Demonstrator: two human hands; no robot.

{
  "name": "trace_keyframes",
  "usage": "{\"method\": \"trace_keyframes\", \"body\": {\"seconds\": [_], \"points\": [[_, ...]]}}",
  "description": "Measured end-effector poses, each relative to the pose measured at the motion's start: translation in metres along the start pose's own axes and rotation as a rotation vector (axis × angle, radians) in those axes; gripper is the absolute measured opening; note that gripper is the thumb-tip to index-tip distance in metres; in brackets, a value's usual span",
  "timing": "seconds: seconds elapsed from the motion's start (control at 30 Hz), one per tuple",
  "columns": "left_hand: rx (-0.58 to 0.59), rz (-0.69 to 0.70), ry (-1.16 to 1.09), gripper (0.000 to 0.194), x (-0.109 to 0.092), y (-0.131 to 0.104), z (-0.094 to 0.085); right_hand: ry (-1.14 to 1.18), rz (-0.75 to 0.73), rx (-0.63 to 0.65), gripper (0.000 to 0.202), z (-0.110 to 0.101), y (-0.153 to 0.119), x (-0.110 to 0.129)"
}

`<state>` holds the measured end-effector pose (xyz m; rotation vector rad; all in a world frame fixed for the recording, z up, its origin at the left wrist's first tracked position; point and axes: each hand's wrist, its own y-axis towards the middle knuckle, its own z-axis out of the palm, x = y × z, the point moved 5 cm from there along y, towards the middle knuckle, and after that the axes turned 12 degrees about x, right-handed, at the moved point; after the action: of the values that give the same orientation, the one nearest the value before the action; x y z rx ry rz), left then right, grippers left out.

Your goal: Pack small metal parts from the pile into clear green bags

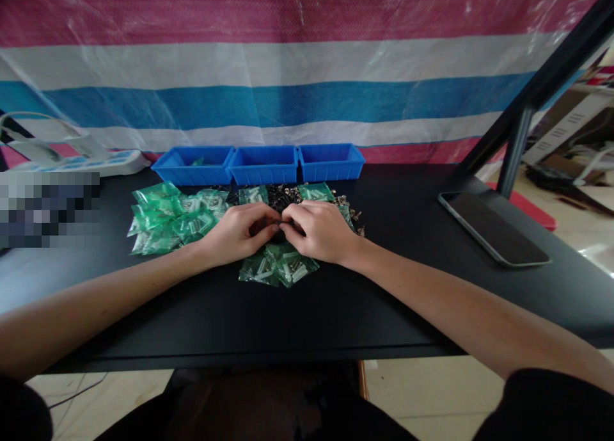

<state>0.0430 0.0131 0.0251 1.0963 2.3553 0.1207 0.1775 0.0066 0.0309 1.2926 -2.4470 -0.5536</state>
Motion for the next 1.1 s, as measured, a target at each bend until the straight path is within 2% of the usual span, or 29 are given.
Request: {"method": "trace_keyframes", "body": {"seconds": [0.27, 0.57, 1.1], "points": [[0.062, -0.011, 0.082, 0.013, -0.0005, 0.0001, 0.0028, -0.023, -0.024, -0.007, 0.007, 0.0000, 0.0000, 0.0005], [0.094, 0.059, 0.077, 0.019, -0.0008, 0.0007, 0.0050, -0.031, -0.041, -0.014, 0.008, 0.0008, 0.0000, 0.0010], [0.160, -0.028, 0.032, 0.016, -0.0037, -0.0002, 0.0036, -0.007, -0.032, -0.002, 0.008, 0.0009, 0.0010, 0.0003]]}}
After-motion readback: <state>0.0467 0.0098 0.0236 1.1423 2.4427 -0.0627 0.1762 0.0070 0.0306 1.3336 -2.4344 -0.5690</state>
